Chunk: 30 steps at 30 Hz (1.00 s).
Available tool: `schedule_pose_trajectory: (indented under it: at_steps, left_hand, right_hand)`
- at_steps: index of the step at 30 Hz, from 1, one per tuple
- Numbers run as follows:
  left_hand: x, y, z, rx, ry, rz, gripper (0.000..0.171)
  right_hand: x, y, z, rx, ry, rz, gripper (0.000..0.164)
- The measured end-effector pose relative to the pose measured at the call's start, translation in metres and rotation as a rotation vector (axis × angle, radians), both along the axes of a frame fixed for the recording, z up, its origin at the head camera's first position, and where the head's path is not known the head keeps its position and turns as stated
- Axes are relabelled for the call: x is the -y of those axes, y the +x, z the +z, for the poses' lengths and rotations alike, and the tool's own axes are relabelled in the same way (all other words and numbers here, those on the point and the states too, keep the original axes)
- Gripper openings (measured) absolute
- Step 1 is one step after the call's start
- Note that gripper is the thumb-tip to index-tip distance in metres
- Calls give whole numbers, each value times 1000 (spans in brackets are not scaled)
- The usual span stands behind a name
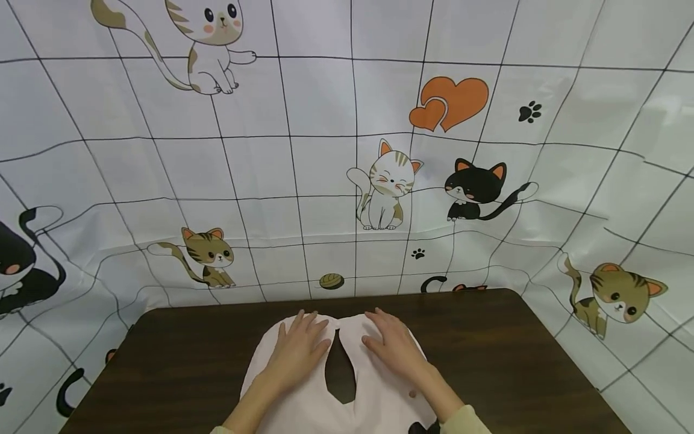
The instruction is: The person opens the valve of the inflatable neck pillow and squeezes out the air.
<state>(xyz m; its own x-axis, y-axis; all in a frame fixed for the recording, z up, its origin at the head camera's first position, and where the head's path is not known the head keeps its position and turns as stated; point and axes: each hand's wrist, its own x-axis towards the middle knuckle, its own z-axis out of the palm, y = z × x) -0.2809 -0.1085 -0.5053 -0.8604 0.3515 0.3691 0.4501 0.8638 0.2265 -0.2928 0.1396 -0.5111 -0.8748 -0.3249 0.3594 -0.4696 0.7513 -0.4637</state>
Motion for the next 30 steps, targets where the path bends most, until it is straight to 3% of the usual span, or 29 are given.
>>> schedule_pose_trajectory:
  at_steps: [7, 12, 19, 30]
  left_hand:
    - [-2, -19, -3, 32, -25, 90, 49]
    - [-7, -22, -6, 31, -35, 87, 48]
    - [-7, -25, -14, 42, -92, 110, 45]
    - [-6, -29, -22, 76, -86, 112, 47]
  right_hand:
    - [13, -25, -18, 88, 67, -106, 67]
    - [20, -27, -17, 110, 114, -108, 66]
    - [20, -27, -27, 112, 234, -116, 66]
    - [18, -23, -29, 112, 245, -106, 64]
